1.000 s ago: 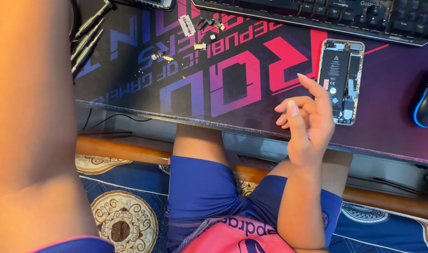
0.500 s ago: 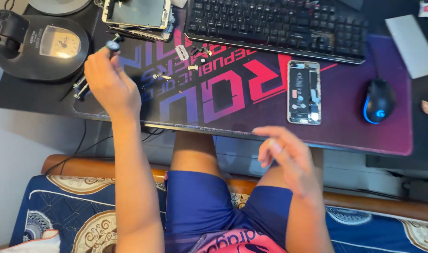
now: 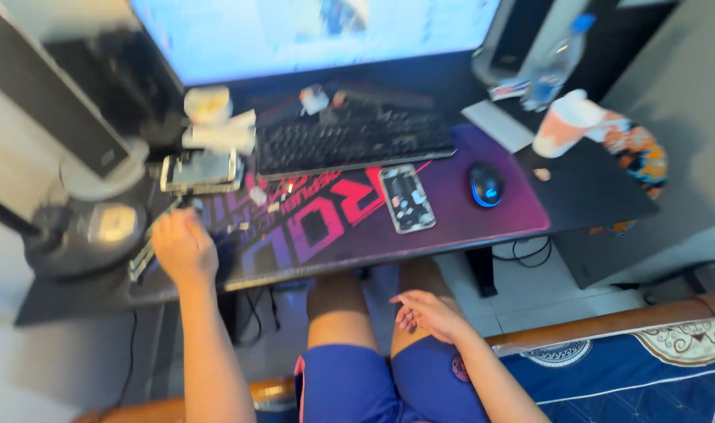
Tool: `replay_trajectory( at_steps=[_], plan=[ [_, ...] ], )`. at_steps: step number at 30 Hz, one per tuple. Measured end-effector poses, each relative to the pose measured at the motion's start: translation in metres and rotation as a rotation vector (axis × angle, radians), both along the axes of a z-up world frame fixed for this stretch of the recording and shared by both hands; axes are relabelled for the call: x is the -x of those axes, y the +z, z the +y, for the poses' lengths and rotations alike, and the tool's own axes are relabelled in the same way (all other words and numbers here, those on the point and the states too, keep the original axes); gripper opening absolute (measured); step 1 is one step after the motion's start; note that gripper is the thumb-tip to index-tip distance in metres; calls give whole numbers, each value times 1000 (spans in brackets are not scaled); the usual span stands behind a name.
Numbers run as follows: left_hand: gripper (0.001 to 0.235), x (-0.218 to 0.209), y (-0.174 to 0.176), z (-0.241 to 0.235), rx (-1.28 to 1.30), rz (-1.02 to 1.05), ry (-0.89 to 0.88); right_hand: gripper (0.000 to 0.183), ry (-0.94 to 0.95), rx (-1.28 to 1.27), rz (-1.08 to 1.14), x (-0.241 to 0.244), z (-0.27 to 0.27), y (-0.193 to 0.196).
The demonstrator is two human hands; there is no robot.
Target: The person uses a screwdriver to remove screws from the bottom of a white smartphone. They then use a prying tool to separate the screen assembly from the phone's frame, lifting the screen to reveal the internal components.
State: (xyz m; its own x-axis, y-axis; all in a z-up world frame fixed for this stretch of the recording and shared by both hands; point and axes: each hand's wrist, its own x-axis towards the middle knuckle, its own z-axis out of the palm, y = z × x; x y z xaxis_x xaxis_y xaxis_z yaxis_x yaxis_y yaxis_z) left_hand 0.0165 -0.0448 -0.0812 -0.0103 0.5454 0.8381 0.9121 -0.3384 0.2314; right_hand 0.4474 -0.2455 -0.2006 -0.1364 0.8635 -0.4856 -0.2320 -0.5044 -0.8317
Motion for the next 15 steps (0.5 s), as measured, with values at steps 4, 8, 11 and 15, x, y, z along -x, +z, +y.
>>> replay_trajectory(
  at_steps=[4,8,11,15],
  plan=[
    [40,-3,-4,5,11,39,40,40,-24,-12,-12,3,-12,39],
    [45,-1,-1,10,82,67,45,38,31,9,-35,18,-14,50],
    [46,-4,1,1,116,21,3,38,128,42,-118,30,-13,57],
    [44,-5,6,2,103,-32,-22,36,219,36,-406,43,-6,77]
  ],
)
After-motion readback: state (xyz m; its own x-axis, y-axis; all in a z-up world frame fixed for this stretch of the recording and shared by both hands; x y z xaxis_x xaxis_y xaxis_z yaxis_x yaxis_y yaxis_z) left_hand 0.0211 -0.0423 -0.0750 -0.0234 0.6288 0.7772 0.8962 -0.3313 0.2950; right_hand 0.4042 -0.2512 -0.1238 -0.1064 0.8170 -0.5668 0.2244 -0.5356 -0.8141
